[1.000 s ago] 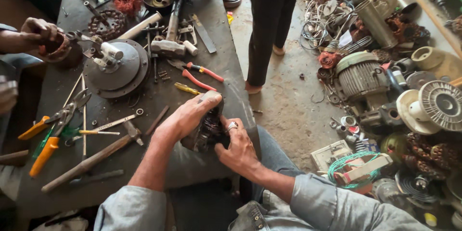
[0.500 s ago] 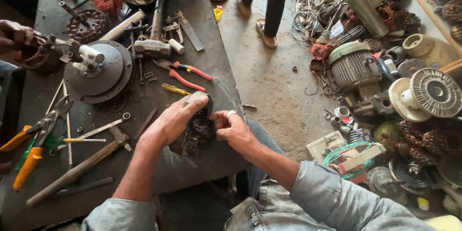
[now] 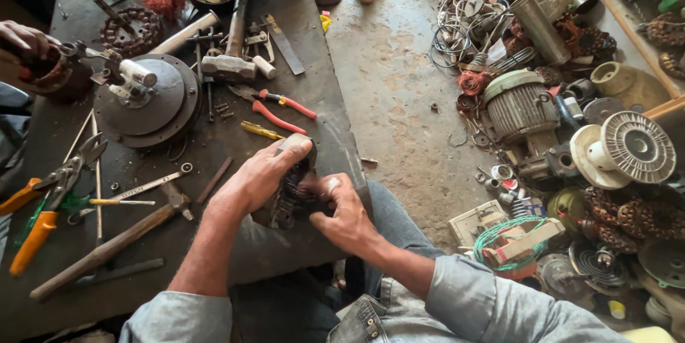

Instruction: The person sits at a cluttered workbench and uses their hands to pull and remove copper wire coils from a motor stator. They repeatedly twist and pull the wires to detach them from the metal core, occasionally rotating the stator to access different sections.

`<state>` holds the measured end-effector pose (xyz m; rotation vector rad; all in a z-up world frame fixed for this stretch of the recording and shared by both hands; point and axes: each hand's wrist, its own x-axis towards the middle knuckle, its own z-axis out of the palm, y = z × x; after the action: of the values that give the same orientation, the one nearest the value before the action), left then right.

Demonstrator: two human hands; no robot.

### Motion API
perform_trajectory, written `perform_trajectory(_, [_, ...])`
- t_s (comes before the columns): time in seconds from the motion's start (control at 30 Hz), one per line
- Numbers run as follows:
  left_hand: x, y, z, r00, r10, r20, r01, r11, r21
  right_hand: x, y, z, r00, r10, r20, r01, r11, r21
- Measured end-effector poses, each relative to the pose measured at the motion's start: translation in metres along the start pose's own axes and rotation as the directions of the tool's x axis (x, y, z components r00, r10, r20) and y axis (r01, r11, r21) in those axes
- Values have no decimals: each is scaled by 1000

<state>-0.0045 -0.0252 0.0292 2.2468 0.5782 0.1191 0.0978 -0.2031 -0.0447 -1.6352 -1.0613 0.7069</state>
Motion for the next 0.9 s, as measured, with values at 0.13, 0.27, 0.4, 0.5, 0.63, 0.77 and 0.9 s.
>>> perform_trajectory(0.13, [1, 8, -2, 978, -206, 23, 207, 969, -136, -11, -5, 4, 998, -60, -18, 60, 998, -30])
perform_trajectory(0.27, [0, 10, -4, 973, -231, 14, 231, 967, -109, -8, -8, 9, 998, 20, -52, -20, 1000, -7])
perform_trajectory(0.4, [2, -5, 1, 997, 68, -26, -66, 994, 91, -10, -11, 9, 997, -58, -43, 54, 996, -75])
perform_trajectory(0.5, [2, 5, -1, 986, -164, -9, 163, 985, -63, -9, -12, 9, 996, 86, -20, -87, 995, -53])
perform_trajectory(0.63, [-1, 26, -7, 960, -280, 23, 280, 950, -138, 5, -11, 7, 974, 227, 5, -226, 966, 126])
perform_trajectory(0.77, [-1, 29, -8, 957, -290, 16, 289, 947, -137, 10, -12, 5, 962, 274, 14, -274, 959, 76])
perform_trajectory(0.9, [0, 27, -8, 969, -245, 10, 244, 957, -155, 6, -4, 2, 996, 77, 55, -81, 993, 90])
